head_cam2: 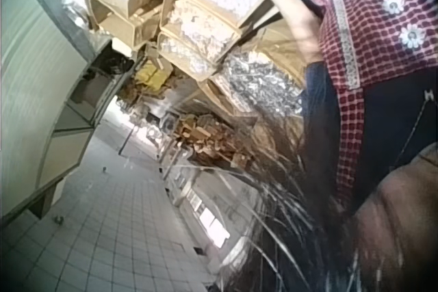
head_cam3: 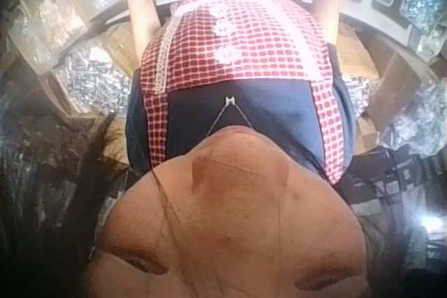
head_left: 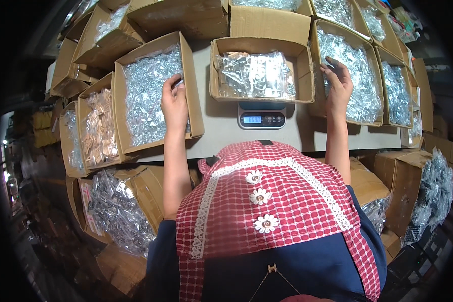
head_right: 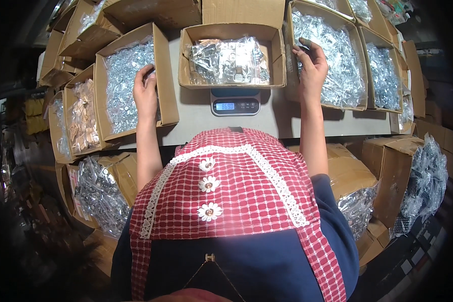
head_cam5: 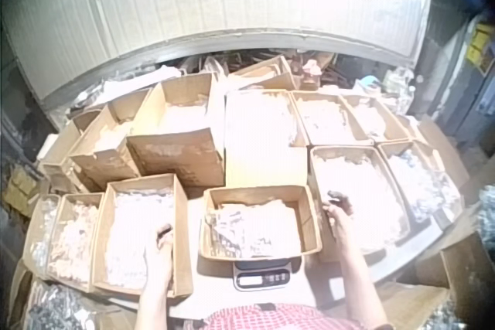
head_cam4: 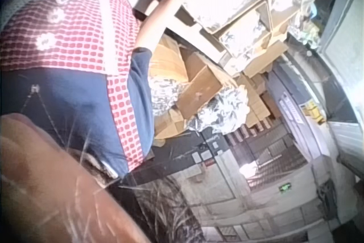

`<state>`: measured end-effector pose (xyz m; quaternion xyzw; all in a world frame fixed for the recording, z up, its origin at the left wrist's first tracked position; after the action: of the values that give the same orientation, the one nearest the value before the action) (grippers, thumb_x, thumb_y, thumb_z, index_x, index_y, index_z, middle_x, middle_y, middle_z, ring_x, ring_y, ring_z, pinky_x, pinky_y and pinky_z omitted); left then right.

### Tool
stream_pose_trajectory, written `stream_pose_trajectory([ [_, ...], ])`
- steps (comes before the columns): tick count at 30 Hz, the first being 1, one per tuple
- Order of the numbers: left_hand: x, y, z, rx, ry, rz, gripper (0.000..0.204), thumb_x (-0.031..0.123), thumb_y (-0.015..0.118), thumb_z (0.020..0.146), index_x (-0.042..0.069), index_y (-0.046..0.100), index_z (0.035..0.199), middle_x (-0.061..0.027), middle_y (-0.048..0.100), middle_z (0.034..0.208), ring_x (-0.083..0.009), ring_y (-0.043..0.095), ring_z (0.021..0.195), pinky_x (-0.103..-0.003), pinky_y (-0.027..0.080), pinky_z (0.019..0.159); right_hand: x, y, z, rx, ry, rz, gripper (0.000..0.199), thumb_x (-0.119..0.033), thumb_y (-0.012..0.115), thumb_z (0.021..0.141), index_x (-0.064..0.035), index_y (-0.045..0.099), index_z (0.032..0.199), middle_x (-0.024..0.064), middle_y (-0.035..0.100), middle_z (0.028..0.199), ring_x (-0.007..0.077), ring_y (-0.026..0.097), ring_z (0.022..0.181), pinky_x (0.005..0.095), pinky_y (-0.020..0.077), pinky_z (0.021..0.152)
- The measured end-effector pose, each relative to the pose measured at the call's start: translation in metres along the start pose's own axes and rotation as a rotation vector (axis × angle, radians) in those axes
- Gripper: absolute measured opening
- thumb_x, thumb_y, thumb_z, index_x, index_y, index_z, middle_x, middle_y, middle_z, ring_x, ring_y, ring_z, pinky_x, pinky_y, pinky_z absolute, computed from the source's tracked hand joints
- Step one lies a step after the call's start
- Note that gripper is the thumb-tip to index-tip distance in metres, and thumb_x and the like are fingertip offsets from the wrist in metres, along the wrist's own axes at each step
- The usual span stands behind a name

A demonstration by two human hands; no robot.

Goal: The person sorts small metal components into cardboard boxes on a table, using a digital scale to weigh some items and reaching into large bins on the floor to retrieve more parts.

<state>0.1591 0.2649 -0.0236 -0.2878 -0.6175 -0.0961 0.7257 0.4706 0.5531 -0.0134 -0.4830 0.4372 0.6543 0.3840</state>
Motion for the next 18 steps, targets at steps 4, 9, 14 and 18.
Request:
stream_pose_trajectory([
  [4,-0.0003,0.001,0.0009,-0.008,0.002,0.022,0.031,0.011,0.05,0.093,-0.001,0.053,0.122,-0.0161,0.066,0.105,-0.018,0.064,0.094,-0.03,0.049,0.083,0.0,-0.0002,-0.0001,0.003,0.004,-0.007,0.028,0.005,0.054,0.086,0.0076,0.056,0.114,0.0135,0.063,0.107,0.0187,0.063,0.096,0.0291,0.0496,0.087],
  [9,-0.0008,0.0015,0.0011,-0.005,-0.008,0.015,0.031,0.011,0.051,0.093,0.0,0.053,0.122,-0.016,0.067,0.103,-0.0177,0.064,0.092,-0.03,0.049,0.082,-0.0011,-0.0005,-0.0003,0.012,0.001,-0.017,0.029,0.005,0.053,0.086,0.0075,0.056,0.114,0.0136,0.063,0.106,0.0187,0.063,0.096,0.0291,0.0496,0.087],
  [14,0.0012,0.0021,0.0,-0.003,-0.02,-0.005,0.031,0.01,0.051,0.093,0.0,0.053,0.122,-0.0149,0.067,0.101,-0.0162,0.064,0.091,-0.029,0.049,0.08,0.0009,-0.0016,0.0005,0.015,0.007,-0.014,0.028,0.004,0.053,0.086,0.0074,0.057,0.114,0.0135,0.063,0.107,0.0185,0.064,0.095,0.0293,0.0499,0.086],
  [18,0.0028,0.0028,-0.0008,0.0,-0.019,0.005,0.03,0.01,0.05,0.093,0.0,0.053,0.121,-0.0144,0.067,0.101,-0.0157,0.064,0.09,-0.029,0.049,0.08,0.003,-0.0033,0.002,0.023,0.005,0.002,0.028,0.004,0.053,0.086,0.0074,0.057,0.113,0.0134,0.063,0.108,0.0185,0.064,0.094,0.0293,0.0501,0.085],
])
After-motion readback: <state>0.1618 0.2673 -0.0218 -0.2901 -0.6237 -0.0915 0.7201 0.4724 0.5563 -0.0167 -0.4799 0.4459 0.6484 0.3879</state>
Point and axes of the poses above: each hand's wrist, its own z-axis towards the middle knuckle, its own y-axis out of the palm, x = y × z, the point moved 6 cm from there along z, towards the middle knuckle
